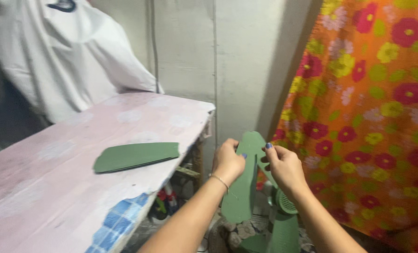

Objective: The person disassembles a green electric fan by hand, removing the blades one by one, then the front grille, the motor housing, and finally the stand pole and base. The removed parts are placed on a nearby table.

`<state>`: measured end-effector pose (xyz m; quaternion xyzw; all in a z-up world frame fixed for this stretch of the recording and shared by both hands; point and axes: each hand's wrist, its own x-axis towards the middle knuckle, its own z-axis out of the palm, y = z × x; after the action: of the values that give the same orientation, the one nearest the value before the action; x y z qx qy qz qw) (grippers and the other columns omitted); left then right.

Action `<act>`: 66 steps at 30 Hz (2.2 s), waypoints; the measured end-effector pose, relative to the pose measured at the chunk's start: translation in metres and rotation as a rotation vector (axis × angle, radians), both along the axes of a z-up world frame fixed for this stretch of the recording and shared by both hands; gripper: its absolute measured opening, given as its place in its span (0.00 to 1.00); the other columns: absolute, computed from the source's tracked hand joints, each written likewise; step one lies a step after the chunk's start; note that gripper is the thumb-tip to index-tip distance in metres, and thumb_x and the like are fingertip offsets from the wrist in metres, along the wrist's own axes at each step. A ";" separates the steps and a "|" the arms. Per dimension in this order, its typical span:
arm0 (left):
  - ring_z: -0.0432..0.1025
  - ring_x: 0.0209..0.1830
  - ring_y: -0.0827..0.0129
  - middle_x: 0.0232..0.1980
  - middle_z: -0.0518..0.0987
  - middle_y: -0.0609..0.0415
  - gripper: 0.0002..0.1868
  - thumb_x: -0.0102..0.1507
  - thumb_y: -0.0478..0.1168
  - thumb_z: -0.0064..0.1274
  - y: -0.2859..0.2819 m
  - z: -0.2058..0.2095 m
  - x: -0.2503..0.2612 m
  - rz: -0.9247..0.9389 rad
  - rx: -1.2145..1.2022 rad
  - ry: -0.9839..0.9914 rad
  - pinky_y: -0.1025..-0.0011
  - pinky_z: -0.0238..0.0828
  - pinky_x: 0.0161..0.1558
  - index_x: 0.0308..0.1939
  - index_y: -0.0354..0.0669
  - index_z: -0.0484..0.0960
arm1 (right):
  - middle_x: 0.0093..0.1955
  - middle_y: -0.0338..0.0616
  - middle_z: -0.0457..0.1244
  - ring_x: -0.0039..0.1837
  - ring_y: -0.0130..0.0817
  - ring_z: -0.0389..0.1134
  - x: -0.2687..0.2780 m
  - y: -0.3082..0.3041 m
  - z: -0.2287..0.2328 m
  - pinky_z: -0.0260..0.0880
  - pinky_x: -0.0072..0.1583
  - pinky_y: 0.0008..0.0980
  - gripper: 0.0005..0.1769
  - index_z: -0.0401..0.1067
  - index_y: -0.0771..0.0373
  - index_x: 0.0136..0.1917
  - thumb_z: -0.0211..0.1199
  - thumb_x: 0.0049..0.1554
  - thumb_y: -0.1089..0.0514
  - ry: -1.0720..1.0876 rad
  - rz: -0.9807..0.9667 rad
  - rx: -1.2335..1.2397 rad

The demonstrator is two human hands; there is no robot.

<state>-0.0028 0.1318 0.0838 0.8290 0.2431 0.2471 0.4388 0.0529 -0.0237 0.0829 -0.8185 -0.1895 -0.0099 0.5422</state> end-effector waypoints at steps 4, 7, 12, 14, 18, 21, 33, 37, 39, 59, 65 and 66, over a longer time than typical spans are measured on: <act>0.80 0.48 0.56 0.47 0.85 0.48 0.17 0.56 0.40 0.65 0.035 0.040 -0.024 0.000 0.052 -0.043 0.63 0.75 0.51 0.48 0.45 0.85 | 0.43 0.46 0.71 0.37 0.29 0.68 -0.033 0.031 0.035 0.69 0.39 0.32 0.24 0.75 0.67 0.63 0.56 0.63 0.48 0.222 0.161 0.262; 0.82 0.45 0.56 0.46 0.86 0.46 0.16 0.56 0.39 0.64 0.058 0.064 -0.044 -0.020 0.019 -0.052 0.63 0.77 0.49 0.48 0.44 0.86 | 0.42 0.48 0.71 0.36 0.30 0.66 -0.051 0.057 0.051 0.68 0.37 0.32 0.22 0.73 0.70 0.64 0.58 0.62 0.53 0.228 0.209 0.344; 0.82 0.43 0.59 0.46 0.85 0.46 0.19 0.55 0.37 0.66 0.095 0.085 -0.073 -0.043 0.077 -0.125 0.66 0.77 0.46 0.50 0.44 0.85 | 0.40 0.48 0.67 0.36 0.31 0.66 -0.073 0.100 0.066 0.70 0.38 0.34 0.23 0.70 0.72 0.65 0.63 0.58 0.61 0.274 0.308 0.404; 0.82 0.46 0.58 0.46 0.86 0.46 0.21 0.55 0.37 0.66 0.111 0.091 -0.084 -0.014 0.196 -0.135 0.64 0.77 0.49 0.52 0.44 0.83 | 0.42 0.49 0.67 0.37 0.33 0.67 -0.083 0.118 0.072 0.73 0.39 0.35 0.23 0.69 0.74 0.65 0.61 0.58 0.62 0.318 0.341 0.446; 0.72 0.61 0.58 0.56 0.82 0.53 0.21 0.55 0.43 0.67 0.137 0.104 -0.105 0.097 0.380 0.014 0.48 0.65 0.59 0.53 0.50 0.84 | 0.48 0.57 0.65 0.40 0.42 0.71 -0.102 0.161 0.080 0.78 0.44 0.39 0.26 0.56 0.73 0.69 0.56 0.58 0.68 0.442 0.351 0.548; 0.68 0.66 0.59 0.61 0.77 0.56 0.26 0.57 0.49 0.64 0.149 0.110 -0.122 0.139 0.433 0.218 0.39 0.51 0.67 0.59 0.58 0.79 | 0.51 0.62 0.64 0.42 0.44 0.71 -0.113 0.190 0.079 0.79 0.45 0.40 0.31 0.49 0.68 0.73 0.53 0.58 0.72 0.515 0.321 0.617; 0.64 0.73 0.51 0.69 0.74 0.54 0.26 0.62 0.53 0.57 0.161 0.087 -0.142 0.094 0.332 0.480 0.28 0.42 0.72 0.65 0.60 0.78 | 0.54 0.62 0.63 0.47 0.46 0.71 -0.091 0.226 0.039 0.80 0.49 0.39 0.27 0.54 0.77 0.72 0.49 0.59 0.72 0.690 0.339 0.657; 0.59 0.76 0.48 0.72 0.70 0.50 0.29 0.64 0.61 0.53 0.165 0.083 -0.139 0.042 0.342 0.578 0.31 0.35 0.74 0.66 0.57 0.76 | 0.53 0.61 0.62 0.46 0.45 0.69 -0.087 0.219 0.039 0.81 0.50 0.40 0.24 0.57 0.77 0.71 0.47 0.62 0.69 0.664 0.290 0.583; 0.57 0.77 0.45 0.71 0.71 0.49 0.30 0.64 0.64 0.50 0.164 0.084 -0.141 0.020 0.364 0.626 0.30 0.33 0.75 0.65 0.56 0.78 | 0.52 0.60 0.63 0.45 0.43 0.70 -0.089 0.215 0.042 0.81 0.50 0.39 0.23 0.59 0.79 0.70 0.48 0.62 0.69 0.652 0.269 0.593; 0.59 0.72 0.40 0.60 0.77 0.43 0.17 0.63 0.49 0.50 -0.004 0.036 -0.054 -0.162 0.435 0.144 0.27 0.30 0.72 0.53 0.51 0.82 | 0.48 0.61 0.70 0.41 0.39 0.71 -0.011 0.059 0.015 0.70 0.41 0.32 0.19 0.70 0.74 0.62 0.56 0.57 0.69 0.489 0.019 0.672; 0.69 0.64 0.46 0.54 0.81 0.46 0.15 0.64 0.48 0.51 -0.061 0.010 -0.030 -0.251 0.329 0.183 0.29 0.40 0.72 0.50 0.49 0.82 | 0.48 0.58 0.71 0.43 0.39 0.72 -0.001 -0.008 -0.005 0.73 0.44 0.32 0.19 0.71 0.74 0.61 0.55 0.56 0.69 0.489 -0.071 0.650; 0.70 0.63 0.46 0.54 0.81 0.46 0.15 0.63 0.49 0.51 -0.070 0.005 -0.024 -0.259 0.313 0.188 0.29 0.41 0.71 0.50 0.48 0.82 | 0.49 0.58 0.71 0.43 0.39 0.72 0.000 -0.018 -0.007 0.73 0.44 0.33 0.18 0.70 0.74 0.61 0.55 0.56 0.69 0.500 -0.084 0.662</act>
<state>-0.0271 0.0622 0.0889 0.9308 0.1330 0.1448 0.3083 0.0528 -0.0413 0.0757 -0.5840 -0.0049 0.1068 0.8047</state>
